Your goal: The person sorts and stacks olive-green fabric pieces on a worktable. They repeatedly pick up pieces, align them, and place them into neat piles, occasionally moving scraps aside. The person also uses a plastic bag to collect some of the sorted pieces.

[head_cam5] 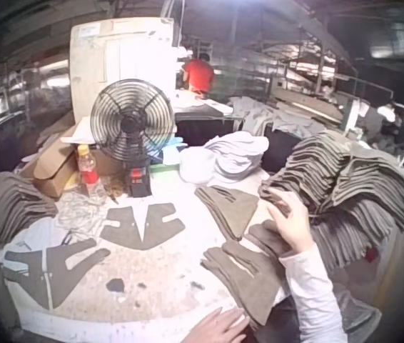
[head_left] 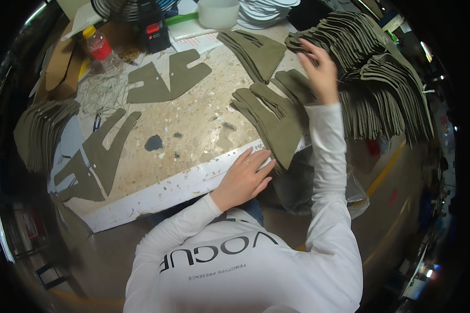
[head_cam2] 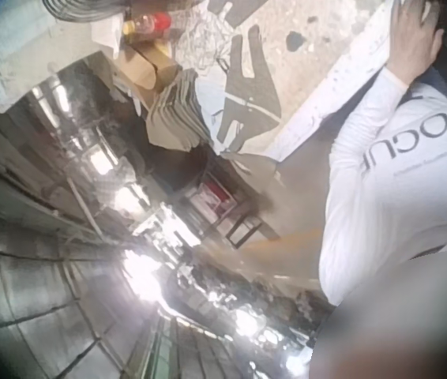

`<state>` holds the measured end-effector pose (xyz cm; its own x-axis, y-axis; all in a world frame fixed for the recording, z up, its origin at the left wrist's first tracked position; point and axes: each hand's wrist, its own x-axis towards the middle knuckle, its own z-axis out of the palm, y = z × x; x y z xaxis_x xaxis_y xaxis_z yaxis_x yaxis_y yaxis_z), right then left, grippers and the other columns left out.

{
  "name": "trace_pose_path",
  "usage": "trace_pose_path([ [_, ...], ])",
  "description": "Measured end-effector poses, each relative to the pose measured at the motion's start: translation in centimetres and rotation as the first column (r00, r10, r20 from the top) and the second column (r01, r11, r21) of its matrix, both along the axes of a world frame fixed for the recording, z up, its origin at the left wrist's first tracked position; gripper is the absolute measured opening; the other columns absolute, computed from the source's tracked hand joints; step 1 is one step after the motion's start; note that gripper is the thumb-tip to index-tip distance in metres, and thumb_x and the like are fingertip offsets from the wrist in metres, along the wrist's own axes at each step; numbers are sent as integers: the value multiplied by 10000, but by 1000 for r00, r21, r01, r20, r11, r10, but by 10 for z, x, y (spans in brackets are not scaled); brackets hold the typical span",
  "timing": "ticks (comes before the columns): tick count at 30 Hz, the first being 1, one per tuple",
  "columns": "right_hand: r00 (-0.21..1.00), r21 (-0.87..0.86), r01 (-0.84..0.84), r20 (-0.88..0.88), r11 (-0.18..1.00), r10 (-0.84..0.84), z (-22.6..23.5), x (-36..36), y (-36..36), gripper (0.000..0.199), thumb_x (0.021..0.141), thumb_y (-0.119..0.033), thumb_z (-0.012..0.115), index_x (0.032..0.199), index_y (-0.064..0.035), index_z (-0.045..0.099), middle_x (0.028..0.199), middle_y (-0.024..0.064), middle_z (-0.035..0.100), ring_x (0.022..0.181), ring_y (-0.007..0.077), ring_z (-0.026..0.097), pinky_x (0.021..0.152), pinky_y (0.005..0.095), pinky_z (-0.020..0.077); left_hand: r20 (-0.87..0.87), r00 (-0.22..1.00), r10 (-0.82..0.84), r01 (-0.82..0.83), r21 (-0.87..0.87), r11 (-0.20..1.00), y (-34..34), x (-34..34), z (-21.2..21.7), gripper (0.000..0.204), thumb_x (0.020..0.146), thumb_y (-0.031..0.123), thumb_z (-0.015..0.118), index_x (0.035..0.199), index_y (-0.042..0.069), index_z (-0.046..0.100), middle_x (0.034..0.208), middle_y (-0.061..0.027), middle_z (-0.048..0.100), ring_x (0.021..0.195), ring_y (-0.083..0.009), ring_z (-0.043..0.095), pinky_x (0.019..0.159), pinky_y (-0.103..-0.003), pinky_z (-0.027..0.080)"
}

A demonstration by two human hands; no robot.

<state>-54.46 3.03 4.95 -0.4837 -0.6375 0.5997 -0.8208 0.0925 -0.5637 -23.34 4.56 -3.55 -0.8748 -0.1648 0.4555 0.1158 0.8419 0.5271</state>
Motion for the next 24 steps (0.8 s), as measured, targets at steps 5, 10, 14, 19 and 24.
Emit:
trace_pose_path([
  [5,991,-112,-8,132,994,23,53,73,65,299,926,-86,626,1220,-50,665,1158,60,658,1018,140,617,850,256,482,0,1000,-20,20,20,1000,10,-16,5,381,863,219,663,1199,48,604,1233,-130,560,1183,-277,532,1068,-468,388],
  [10,951,-44,-206,224,977,211,63,160,64,276,913,-12,577,1173,38,657,1104,104,659,1040,153,612,888,264,455,-117,986,120,-116,40,992,-13,23,23,229,818,215,680,973,55,626,982,-95,610,940,-256,611,903,-398,459],
  [14,833,-15,-488,292,873,470,40,214,28,252,883,-9,597,1115,0,696,998,126,680,922,193,642,765,284,480,22,875,484,-481,-78,873,-67,101,35,171,815,168,671,944,59,650,959,-93,638,901,-266,632,779,-394,503],
  [19,637,63,-715,469,697,612,-5,280,-1,209,886,-51,625,1075,-16,707,921,134,683,800,210,637,707,291,499,66,217,974,-940,-255,227,-109,217,39,283,798,193,735,1020,32,668,1041,-147,650,911,-320,645,791,-419,524],
  [24,329,21,-907,657,421,678,-51,338,-8,188,901,-68,634,1063,-10,709,884,119,703,728,185,667,669,277,517,286,125,950,-981,-105,161,-141,250,33,297,819,175,732,1057,22,640,1013,-148,629,861,-281,655,740,-376,537],
])
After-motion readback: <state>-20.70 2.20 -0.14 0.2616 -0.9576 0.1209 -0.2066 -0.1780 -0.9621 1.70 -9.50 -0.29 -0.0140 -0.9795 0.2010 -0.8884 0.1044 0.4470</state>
